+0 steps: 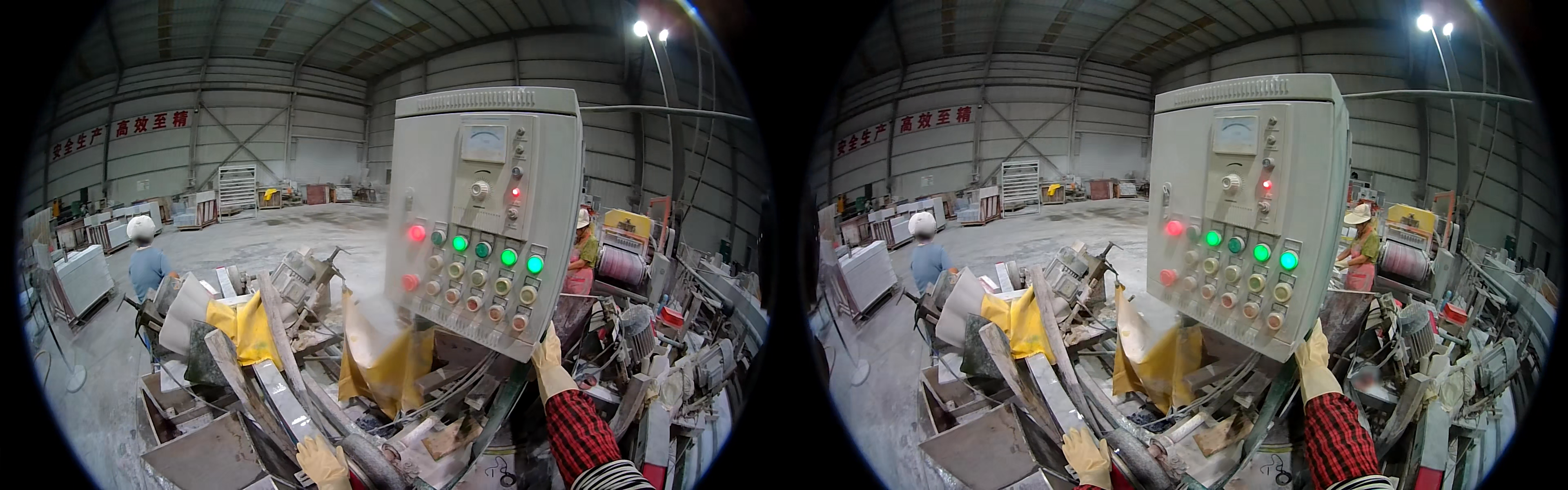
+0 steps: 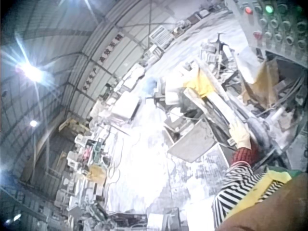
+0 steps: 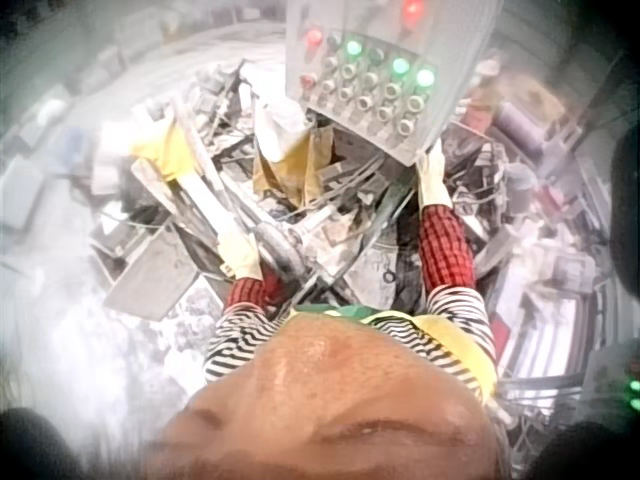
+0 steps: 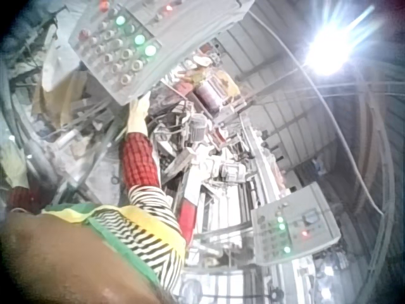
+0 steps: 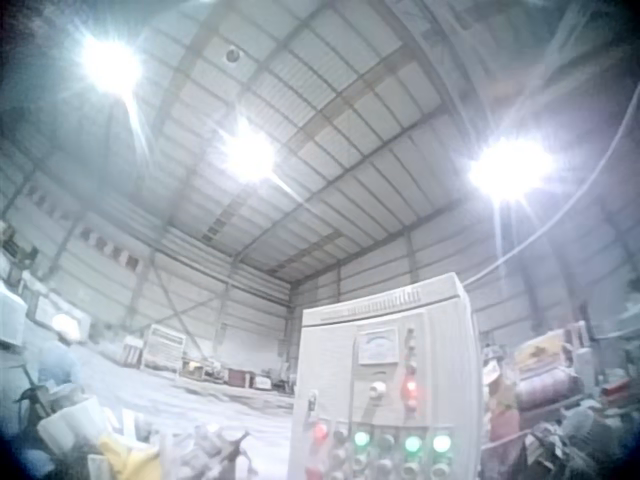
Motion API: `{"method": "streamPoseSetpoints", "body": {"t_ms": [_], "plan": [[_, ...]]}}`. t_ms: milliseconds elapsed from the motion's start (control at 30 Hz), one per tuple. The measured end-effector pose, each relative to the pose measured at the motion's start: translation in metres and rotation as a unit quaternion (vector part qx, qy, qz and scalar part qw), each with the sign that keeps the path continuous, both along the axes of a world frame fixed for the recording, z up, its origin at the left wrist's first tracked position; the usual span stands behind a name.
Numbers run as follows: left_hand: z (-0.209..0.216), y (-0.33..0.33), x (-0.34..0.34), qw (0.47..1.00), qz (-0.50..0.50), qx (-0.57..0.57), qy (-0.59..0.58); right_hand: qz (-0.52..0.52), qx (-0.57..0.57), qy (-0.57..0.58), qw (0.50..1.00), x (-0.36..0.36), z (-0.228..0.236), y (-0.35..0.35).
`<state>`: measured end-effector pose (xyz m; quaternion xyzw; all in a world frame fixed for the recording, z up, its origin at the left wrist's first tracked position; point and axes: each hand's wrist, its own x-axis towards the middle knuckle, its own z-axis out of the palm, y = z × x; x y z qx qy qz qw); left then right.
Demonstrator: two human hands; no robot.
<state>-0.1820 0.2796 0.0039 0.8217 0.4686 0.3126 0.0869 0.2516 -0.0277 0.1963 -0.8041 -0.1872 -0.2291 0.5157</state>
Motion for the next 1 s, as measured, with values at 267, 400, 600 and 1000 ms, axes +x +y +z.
{"method": "streamPoseSetpoints", "body": {"t_ms": [267,400,600,1000], "plan": [[-0.02,-0.003,0.009,0.998,-0.024,0.039,-0.051,-0.022,-0.021,0.004,1.0,-0.003,0.011,-0.013],[-0.016,-0.007,0.005,0.998,-0.021,0.036,-0.04,-0.02,-0.026,0.014,0.999,-0.012,0.015,-0.008],[-0.017,-0.013,0.005,0.999,-0.016,0.034,-0.034,-0.022,-0.022,0.008,0.999,-0.002,0.007,-0.008],[-0.016,-0.023,0.005,0.997,-0.03,0.048,-0.052,-0.03,-0.019,-0.005,0.999,-0.002,0.006,-0.011]]}}
